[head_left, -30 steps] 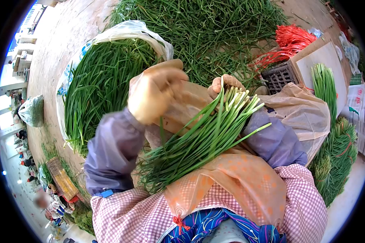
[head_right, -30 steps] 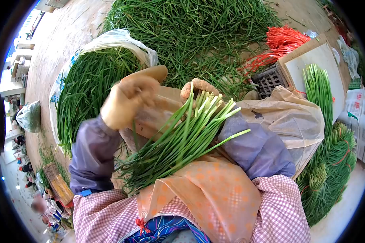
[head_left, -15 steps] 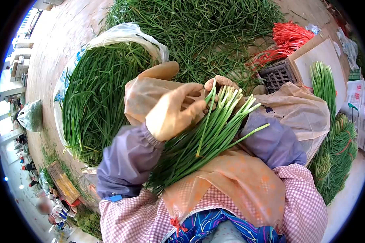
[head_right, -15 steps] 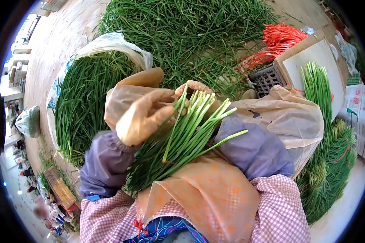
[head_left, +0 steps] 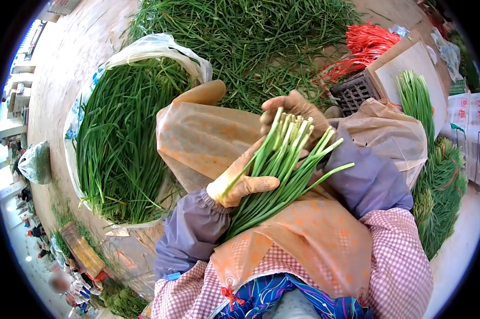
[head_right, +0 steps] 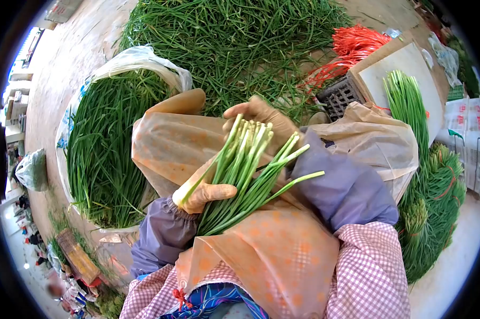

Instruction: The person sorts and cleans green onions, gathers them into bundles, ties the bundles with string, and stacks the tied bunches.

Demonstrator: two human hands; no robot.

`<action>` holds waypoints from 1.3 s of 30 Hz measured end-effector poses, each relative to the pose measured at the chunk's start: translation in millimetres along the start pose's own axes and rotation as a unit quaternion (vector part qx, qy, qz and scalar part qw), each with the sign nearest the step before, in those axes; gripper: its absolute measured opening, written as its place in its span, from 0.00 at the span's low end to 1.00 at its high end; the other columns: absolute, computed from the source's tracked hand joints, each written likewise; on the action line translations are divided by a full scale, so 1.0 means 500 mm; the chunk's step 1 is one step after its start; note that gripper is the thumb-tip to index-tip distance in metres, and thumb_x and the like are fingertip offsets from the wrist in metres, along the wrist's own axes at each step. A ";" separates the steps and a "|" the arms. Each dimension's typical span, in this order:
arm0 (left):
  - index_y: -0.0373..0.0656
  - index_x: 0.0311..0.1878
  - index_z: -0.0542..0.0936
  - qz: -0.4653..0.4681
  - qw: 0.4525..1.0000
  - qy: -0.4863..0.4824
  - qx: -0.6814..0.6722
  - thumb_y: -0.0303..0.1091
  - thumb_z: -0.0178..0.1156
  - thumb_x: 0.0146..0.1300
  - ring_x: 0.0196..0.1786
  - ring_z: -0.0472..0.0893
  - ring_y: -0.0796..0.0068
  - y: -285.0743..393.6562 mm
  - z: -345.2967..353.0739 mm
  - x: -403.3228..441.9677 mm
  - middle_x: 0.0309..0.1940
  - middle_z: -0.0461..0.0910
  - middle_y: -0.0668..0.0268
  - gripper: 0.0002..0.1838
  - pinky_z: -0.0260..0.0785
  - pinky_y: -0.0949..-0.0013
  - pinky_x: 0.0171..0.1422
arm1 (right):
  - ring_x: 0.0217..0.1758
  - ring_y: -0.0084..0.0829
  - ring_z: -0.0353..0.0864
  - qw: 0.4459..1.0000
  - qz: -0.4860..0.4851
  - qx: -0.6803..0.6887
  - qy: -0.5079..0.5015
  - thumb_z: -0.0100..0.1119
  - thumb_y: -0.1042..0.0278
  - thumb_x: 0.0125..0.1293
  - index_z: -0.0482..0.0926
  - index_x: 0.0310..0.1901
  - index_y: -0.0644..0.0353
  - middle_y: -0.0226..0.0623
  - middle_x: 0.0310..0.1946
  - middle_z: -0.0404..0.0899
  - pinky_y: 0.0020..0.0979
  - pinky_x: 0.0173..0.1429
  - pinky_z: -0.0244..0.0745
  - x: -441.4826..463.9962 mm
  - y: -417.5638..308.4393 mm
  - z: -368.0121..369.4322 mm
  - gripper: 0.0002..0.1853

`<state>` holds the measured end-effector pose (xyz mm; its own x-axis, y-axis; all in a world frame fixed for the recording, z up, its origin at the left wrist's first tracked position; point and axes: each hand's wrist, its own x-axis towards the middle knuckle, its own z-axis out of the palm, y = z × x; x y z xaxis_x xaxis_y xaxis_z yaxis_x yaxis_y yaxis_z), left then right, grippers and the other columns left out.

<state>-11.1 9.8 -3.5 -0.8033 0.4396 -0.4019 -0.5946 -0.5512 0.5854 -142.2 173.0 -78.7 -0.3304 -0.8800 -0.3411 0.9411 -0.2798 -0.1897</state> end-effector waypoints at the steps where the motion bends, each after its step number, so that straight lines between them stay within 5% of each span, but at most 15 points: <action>1: 0.38 0.75 0.55 0.002 1.000 0.006 0.000 0.36 0.72 0.55 0.66 0.72 0.65 -0.006 -0.003 -0.002 0.64 0.72 0.58 0.48 0.61 0.62 0.73 | 0.52 0.44 0.83 0.999 -0.007 0.034 -0.040 0.46 0.39 0.72 0.78 0.54 0.60 0.47 0.50 0.82 0.46 0.55 0.80 -0.021 -0.019 -0.021 0.29; 6: 0.38 0.73 0.59 0.011 0.999 0.036 -0.010 0.36 0.74 0.54 0.64 0.74 0.67 -0.019 -0.030 -0.012 0.62 0.74 0.58 0.47 0.64 0.62 0.70 | 0.67 0.62 0.67 0.995 -0.094 -0.001 -0.043 0.38 0.28 0.69 0.58 0.72 0.59 0.63 0.64 0.67 0.62 0.71 0.59 -0.158 -0.053 -0.079 0.43; 9: 0.37 0.72 0.60 0.032 0.999 0.036 -0.008 0.35 0.73 0.55 0.63 0.74 0.67 -0.007 -0.017 -0.013 0.61 0.75 0.59 0.45 0.64 0.63 0.70 | 0.71 0.56 0.63 0.990 -0.138 -0.002 -0.041 0.40 0.27 0.68 0.51 0.74 0.58 0.60 0.66 0.65 0.59 0.73 0.57 -0.194 0.020 -0.027 0.46; 15: 0.37 0.73 0.59 0.006 0.996 0.022 0.088 0.35 0.73 0.55 0.65 0.71 0.70 -0.017 -0.020 0.001 0.63 0.73 0.62 0.46 0.61 0.65 0.71 | 0.65 0.46 0.73 0.970 -0.208 0.113 0.054 0.52 0.40 0.70 0.66 0.66 0.56 0.48 0.62 0.73 0.54 0.66 0.71 -0.094 0.091 0.036 0.33; 20: 0.37 0.69 0.64 0.041 0.985 0.001 0.166 0.34 0.73 0.55 0.57 0.73 0.74 -0.015 -0.003 0.001 0.55 0.75 0.66 0.40 0.65 0.68 0.64 | 0.51 0.39 0.83 0.976 -0.191 0.029 0.105 0.57 0.50 0.71 0.74 0.58 0.56 0.42 0.49 0.81 0.43 0.55 0.82 -0.034 0.092 0.085 0.22; 23: 0.38 0.65 0.68 0.050 0.987 0.004 0.153 0.29 0.70 0.56 0.52 0.75 0.74 -0.024 -0.011 0.003 0.50 0.76 0.67 0.34 0.67 0.67 0.60 | 0.43 0.32 0.84 0.980 -0.168 -0.056 0.096 0.60 0.53 0.69 0.75 0.54 0.57 0.37 0.43 0.83 0.33 0.48 0.82 -0.032 0.069 0.111 0.19; 24: 0.38 0.65 0.68 0.056 0.987 0.009 0.153 0.29 0.69 0.56 0.52 0.75 0.73 -0.026 -0.014 0.002 0.50 0.76 0.66 0.33 0.68 0.67 0.60 | 0.47 0.32 0.82 0.961 -0.189 -0.164 0.120 0.64 0.57 0.67 0.74 0.57 0.57 0.37 0.46 0.81 0.34 0.51 0.79 -0.037 0.047 0.097 0.21; 27: 0.38 0.64 0.69 0.056 0.987 0.038 0.148 0.27 0.68 0.56 0.52 0.75 0.73 -0.026 -0.020 -0.003 0.49 0.77 0.66 0.32 0.68 0.67 0.60 | 0.54 0.36 0.78 0.736 -0.478 -0.449 0.167 0.68 0.59 0.63 0.74 0.57 0.58 0.38 0.50 0.79 0.35 0.57 0.75 -0.046 0.008 0.081 0.24; 30: 0.38 0.66 0.68 0.046 0.991 0.054 0.111 0.26 0.69 0.54 0.52 0.75 0.76 -0.039 -0.028 0.002 0.51 0.77 0.68 0.34 0.68 0.69 0.60 | 0.63 0.41 0.72 0.465 -0.437 -0.770 0.032 0.71 0.55 0.59 0.76 0.57 0.58 0.42 0.55 0.75 0.43 0.67 0.65 -0.103 -0.018 0.140 0.27; 31: 0.39 0.66 0.67 0.041 0.993 0.053 0.097 0.25 0.69 0.54 0.53 0.75 0.78 -0.037 -0.026 0.007 0.51 0.77 0.70 0.35 0.67 0.70 0.60 | 0.58 0.44 0.74 0.351 -0.414 -0.840 0.027 0.71 0.56 0.56 0.79 0.53 0.55 0.41 0.52 0.77 0.43 0.66 0.65 -0.105 -0.010 0.171 0.24; 33: 0.38 0.64 0.68 0.050 0.987 0.075 0.133 0.24 0.69 0.53 0.52 0.75 0.78 -0.031 -0.011 0.009 0.50 0.77 0.70 0.34 0.68 0.72 0.59 | 0.58 0.44 0.74 0.228 -0.368 -0.900 0.053 0.72 0.56 0.51 0.79 0.50 0.52 0.39 0.51 0.77 0.47 0.65 0.65 -0.091 0.025 0.178 0.24; 34: 0.38 0.64 0.69 0.054 0.989 0.081 0.114 0.24 0.69 0.53 0.52 0.75 0.78 -0.041 -0.012 0.010 0.49 0.77 0.69 0.34 0.68 0.72 0.58 | 0.55 0.41 0.76 0.209 -0.397 -0.892 0.052 0.71 0.61 0.51 0.79 0.47 0.52 0.36 0.48 0.78 0.48 0.60 0.70 -0.076 0.030 0.160 0.20; 37: 0.36 0.64 0.69 0.064 0.987 0.105 0.106 0.25 0.69 0.53 0.52 0.75 0.78 -0.051 -0.018 0.005 0.50 0.77 0.69 0.34 0.67 0.71 0.60 | 0.45 0.40 0.81 0.247 -0.448 -0.859 0.000 0.70 0.66 0.55 0.81 0.43 0.51 0.33 0.41 0.80 0.43 0.54 0.74 -0.047 0.002 0.120 0.13; 39: 0.35 0.65 0.68 0.088 0.983 0.106 0.117 0.25 0.69 0.53 0.52 0.74 0.78 -0.051 -0.013 0.004 0.51 0.77 0.69 0.35 0.67 0.71 0.61 | 0.36 0.32 0.80 0.485 -0.479 -0.723 0.107 0.66 0.73 0.62 0.81 0.36 0.58 0.34 0.33 0.81 0.31 0.44 0.76 -0.043 -0.011 0.107 0.03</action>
<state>2.3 19.9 -23.8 -0.8974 0.1798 -0.4030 -0.4406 -0.4159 0.7956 -136.3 172.8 -21.3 -0.7124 -0.5082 0.4839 -0.6362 0.1769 -0.7509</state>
